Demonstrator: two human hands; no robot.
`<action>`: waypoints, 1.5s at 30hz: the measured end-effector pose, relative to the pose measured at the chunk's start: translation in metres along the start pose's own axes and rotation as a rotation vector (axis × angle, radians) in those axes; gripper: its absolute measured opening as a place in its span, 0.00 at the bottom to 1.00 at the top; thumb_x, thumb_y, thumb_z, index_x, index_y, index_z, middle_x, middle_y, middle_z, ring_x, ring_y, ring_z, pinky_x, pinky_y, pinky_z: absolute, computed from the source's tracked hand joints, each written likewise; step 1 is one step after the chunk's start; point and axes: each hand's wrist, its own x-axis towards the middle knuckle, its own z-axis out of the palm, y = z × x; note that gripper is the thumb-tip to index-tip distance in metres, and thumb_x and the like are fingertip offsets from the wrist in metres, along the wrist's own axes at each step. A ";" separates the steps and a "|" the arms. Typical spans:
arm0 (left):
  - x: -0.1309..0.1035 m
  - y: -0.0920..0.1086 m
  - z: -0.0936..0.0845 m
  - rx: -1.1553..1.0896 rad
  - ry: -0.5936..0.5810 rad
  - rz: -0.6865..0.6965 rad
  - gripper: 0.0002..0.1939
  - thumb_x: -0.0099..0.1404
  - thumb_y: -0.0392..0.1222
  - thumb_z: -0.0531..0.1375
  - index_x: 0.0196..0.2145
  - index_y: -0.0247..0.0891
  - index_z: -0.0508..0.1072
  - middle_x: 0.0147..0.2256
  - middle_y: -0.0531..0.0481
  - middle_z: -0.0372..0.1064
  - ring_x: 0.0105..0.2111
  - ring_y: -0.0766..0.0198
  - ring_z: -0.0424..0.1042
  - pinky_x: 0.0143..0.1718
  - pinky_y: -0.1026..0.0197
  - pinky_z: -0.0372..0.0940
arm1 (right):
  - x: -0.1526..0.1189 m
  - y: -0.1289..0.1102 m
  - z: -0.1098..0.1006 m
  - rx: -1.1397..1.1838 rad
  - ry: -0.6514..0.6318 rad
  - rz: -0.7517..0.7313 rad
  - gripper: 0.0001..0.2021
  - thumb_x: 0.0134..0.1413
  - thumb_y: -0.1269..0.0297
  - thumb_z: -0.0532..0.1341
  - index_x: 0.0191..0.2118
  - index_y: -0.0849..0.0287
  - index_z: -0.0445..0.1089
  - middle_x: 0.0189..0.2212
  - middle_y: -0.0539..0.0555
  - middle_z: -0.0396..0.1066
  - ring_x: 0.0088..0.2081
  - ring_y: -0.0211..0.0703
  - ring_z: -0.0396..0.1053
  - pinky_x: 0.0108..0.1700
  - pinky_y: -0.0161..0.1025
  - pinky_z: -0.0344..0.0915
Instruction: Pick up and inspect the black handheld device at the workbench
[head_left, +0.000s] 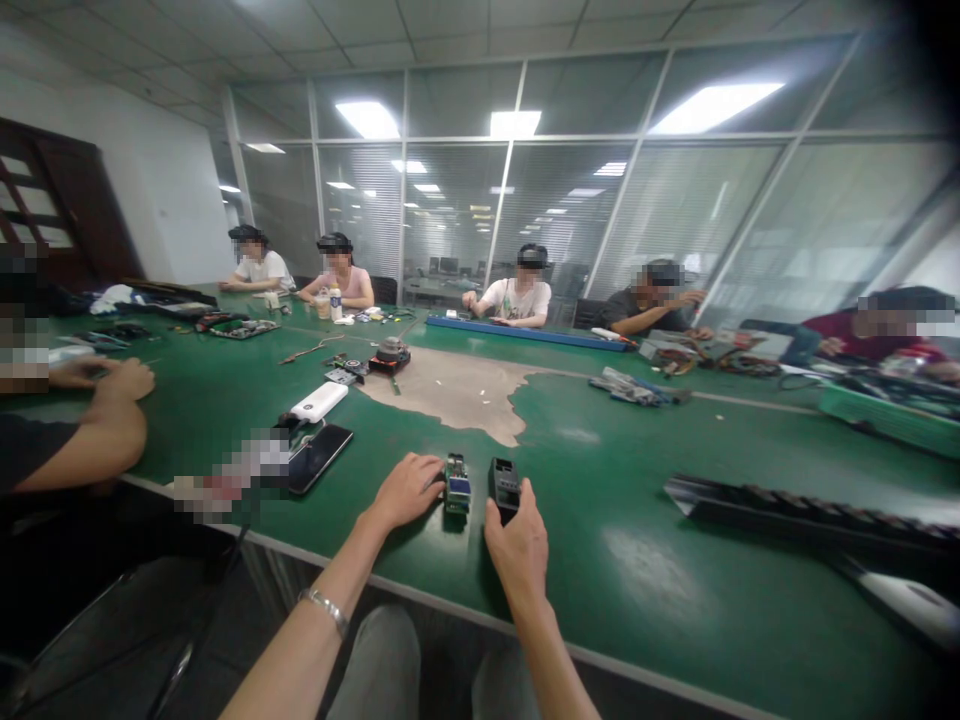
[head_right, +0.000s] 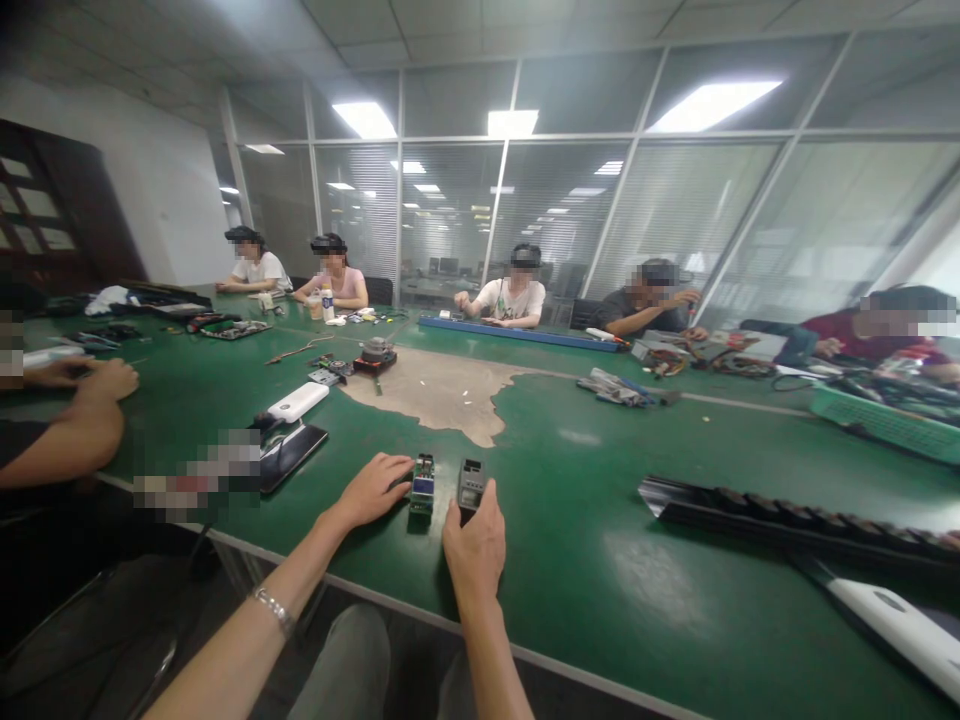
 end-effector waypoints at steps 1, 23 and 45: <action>0.000 0.000 0.000 -0.001 -0.006 0.000 0.20 0.68 0.49 0.52 0.55 0.43 0.68 0.53 0.46 0.68 0.51 0.58 0.64 0.54 0.54 0.58 | 0.000 0.001 0.001 0.001 0.005 -0.002 0.35 0.54 0.55 0.54 0.63 0.74 0.52 0.57 0.72 0.61 0.57 0.59 0.61 0.56 0.50 0.58; 0.002 -0.016 0.012 -0.221 0.256 -0.200 0.15 0.68 0.43 0.51 0.44 0.37 0.75 0.44 0.44 0.73 0.45 0.61 0.71 0.51 0.57 0.65 | 0.006 -0.038 -0.018 0.158 0.055 -0.042 0.36 0.56 0.48 0.54 0.65 0.64 0.51 0.60 0.63 0.59 0.60 0.55 0.59 0.59 0.48 0.56; 0.001 -0.017 0.011 -0.203 0.258 -0.167 0.15 0.69 0.41 0.50 0.39 0.38 0.76 0.41 0.46 0.75 0.44 0.62 0.71 0.50 0.59 0.65 | -0.014 -0.069 0.022 0.010 -0.146 -0.107 0.35 0.57 0.55 0.54 0.64 0.73 0.48 0.58 0.71 0.60 0.56 0.57 0.63 0.54 0.47 0.60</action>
